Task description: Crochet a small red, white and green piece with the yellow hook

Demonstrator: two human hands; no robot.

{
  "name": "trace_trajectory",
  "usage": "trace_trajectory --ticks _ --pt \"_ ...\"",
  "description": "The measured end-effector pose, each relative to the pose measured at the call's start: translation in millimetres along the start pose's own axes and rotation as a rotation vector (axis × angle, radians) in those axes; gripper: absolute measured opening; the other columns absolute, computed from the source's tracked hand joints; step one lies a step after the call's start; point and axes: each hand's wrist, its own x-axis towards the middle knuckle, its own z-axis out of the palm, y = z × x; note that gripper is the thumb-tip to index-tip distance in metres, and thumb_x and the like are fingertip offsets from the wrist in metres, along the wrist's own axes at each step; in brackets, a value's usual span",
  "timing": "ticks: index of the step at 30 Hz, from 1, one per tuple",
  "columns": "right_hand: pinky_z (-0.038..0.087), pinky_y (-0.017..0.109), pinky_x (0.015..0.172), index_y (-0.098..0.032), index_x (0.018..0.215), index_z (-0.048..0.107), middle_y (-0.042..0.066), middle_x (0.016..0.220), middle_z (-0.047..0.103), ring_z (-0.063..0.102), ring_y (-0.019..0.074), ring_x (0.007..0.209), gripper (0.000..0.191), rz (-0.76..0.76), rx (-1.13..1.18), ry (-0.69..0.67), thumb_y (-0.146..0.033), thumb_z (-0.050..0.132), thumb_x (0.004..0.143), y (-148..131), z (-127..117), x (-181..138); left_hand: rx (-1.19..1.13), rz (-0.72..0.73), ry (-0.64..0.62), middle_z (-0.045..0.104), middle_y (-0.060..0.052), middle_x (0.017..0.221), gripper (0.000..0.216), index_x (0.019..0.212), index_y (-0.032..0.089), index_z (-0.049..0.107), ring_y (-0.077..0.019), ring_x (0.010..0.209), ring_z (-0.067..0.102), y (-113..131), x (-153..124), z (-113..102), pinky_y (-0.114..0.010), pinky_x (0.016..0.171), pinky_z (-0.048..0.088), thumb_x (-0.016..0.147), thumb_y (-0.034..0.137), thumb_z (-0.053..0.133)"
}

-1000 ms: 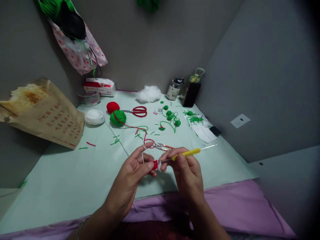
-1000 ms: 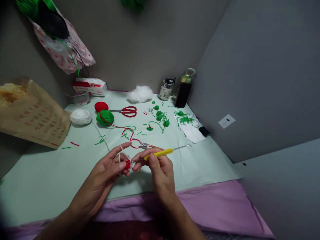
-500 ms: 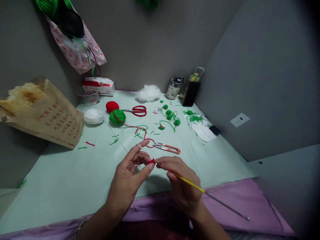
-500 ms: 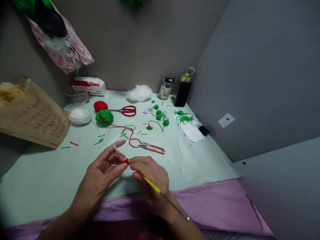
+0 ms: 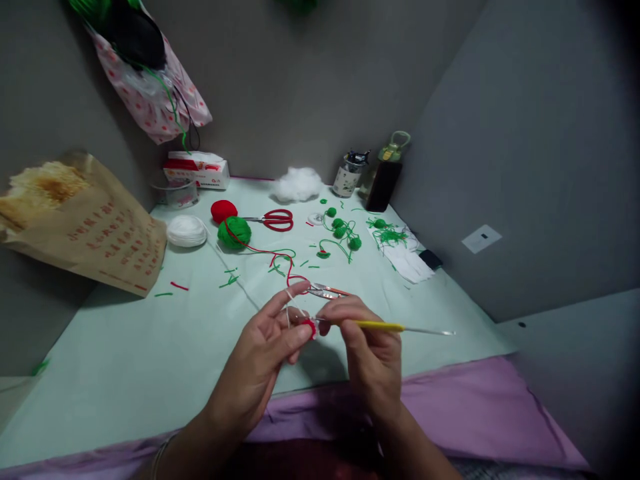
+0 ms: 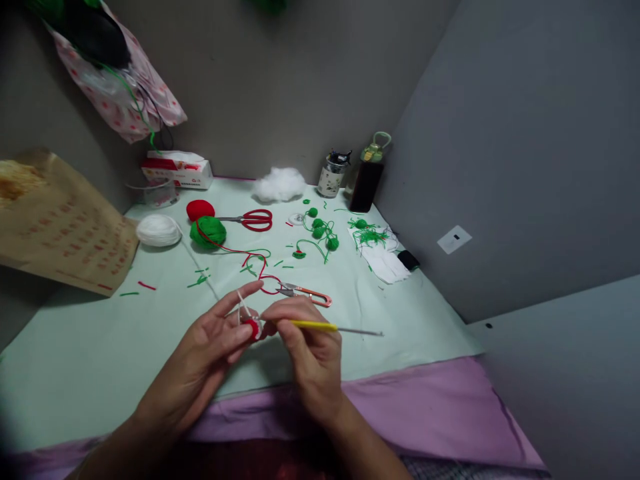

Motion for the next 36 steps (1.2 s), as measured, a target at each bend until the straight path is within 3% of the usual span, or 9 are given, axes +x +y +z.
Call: trace_trajectory --ticks 5,8,11,13,19,22,26,31,36 --pt "0.059 0.033 0.083 -0.026 0.12 0.075 0.006 0.102 0.075 0.071 0.0188 0.096 0.03 -0.187 -0.306 -0.084 -0.009 0.059 0.101 0.8 -0.5 -5.6 0.024 0.082 0.002 0.069 0.002 0.086 0.053 0.131 0.028 0.074 -0.0099 0.08 0.059 -9.6 1.8 2.4 -0.021 0.08 0.048 0.08 0.023 0.089" --pt "0.06 0.035 0.084 -0.025 0.127 0.074 0.01 0.111 0.074 0.071 0.0217 0.102 0.035 -0.298 -0.447 -0.123 -0.008 0.062 0.099 1.9 -3.1 -7.7 -0.086 -0.015 -0.013 0.066 0.003 0.077 0.051 0.127 0.023 0.077 -0.0077 0.07 0.055 -9.0 3.9 -0.2 -0.019 0.074 0.047 0.078 0.024 0.09" --pt "0.059 0.035 0.078 -0.027 0.116 0.077 0.006 0.097 0.074 0.071 0.0198 0.09 0.027 -0.134 -0.24 0.008 -0.013 0.058 0.102 3.2 -4.3 -4.3 -0.183 -0.139 -0.005 0.061 0.005 0.071 0.046 0.121 0.018 0.079 -0.0053 0.061 0.047 -4.5 5.1 -3.4 -0.02 0.076 0.048 0.077 0.023 0.09" --pt "0.057 0.034 0.074 -0.027 0.105 0.078 0.003 0.086 0.072 0.067 0.0174 0.078 0.024 0.028 -0.033 0.087 -0.019 0.056 0.104 3.6 -3.0 -1.0 -0.167 -0.111 0.018 0.064 0.004 0.075 0.044 0.12 0.019 0.08 -0.0065 0.065 0.05 -2.9 5.1 -4.3 -0.023 0.082 0.049 0.077 0.021 0.089" --pt "0.055 0.033 0.082 -0.026 0.098 0.082 0.004 0.093 0.078 0.069 0.0182 0.088 0.016 0.152 0.072 0.016 -0.028 0.066 0.101 5.2 2.5 2.2 0.051 0.022 -0.028 0.074 0.001 0.089 0.039 0.121 0.029 0.079 -0.015 0.092 0.065 -7.8 3.0 -1.9 -0.029 0.096 0.045 0.083 0.025 0.085" --pt "0.056 0.03 0.077 -0.026 0.098 0.08 0.002 0.09 0.077 0.068 0.0153 0.078 0.017 0.272 0.224 0.039 -0.032 0.065 0.102 8.1 0.3 2.2 0.075 0.006 -0.052 0.074 0.0 0.094 0.042 0.126 0.031 0.076 -0.0175 0.097 0.066 -7.6 1.0 -2.8 -0.033 0.101 0.044 0.085 0.027 0.084" --pt "0.056 0.029 0.07 -0.023 0.095 0.077 0.003 0.088 0.077 0.07 0.0148 0.071 0.023 0.358 0.384 0.038 -0.038 0.062 0.103 7.8 -2.9 3.9 0.094 -0.004 -0.021 0.07 0.0 0.092 0.039 0.122 0.028 0.078 -0.0166 0.092 0.062 -5.1 -1.1 -5.1 -0.032 0.094 0.043 0.084 0.028 0.084" --pt "0.058 0.031 0.075 -0.023 0.1 0.074 0.003 0.092 0.077 0.071 0.015 0.075 0.023 0.258 0.224 -0.011 -0.031 0.054 0.107 -0.6 -5.4 0.8 0.143 0.022 -0.004 0.067 -0.001 0.091 0.041 0.126 0.028 0.077 -0.0181 0.093 0.059 -5.2 -1.0 -7.2 -0.033 0.094 0.042 0.085 0.03 0.082" --pt "0.06 0.034 0.08 -0.024 0.119 0.07 0.006 0.1 0.078 0.074 0.0187 0.089 0.027 -0.103 -0.178 -0.12 -0.015 0.048 0.106 -6.8 -7.5 -5.4 0.258 0.135 0.053 0.065 0.002 0.089 0.041 0.127 0.035 0.077 -0.0161 0.092 0.058 -8.7 -0.2 -9.7 -0.03 0.093 0.042 0.087 0.029 0.083"
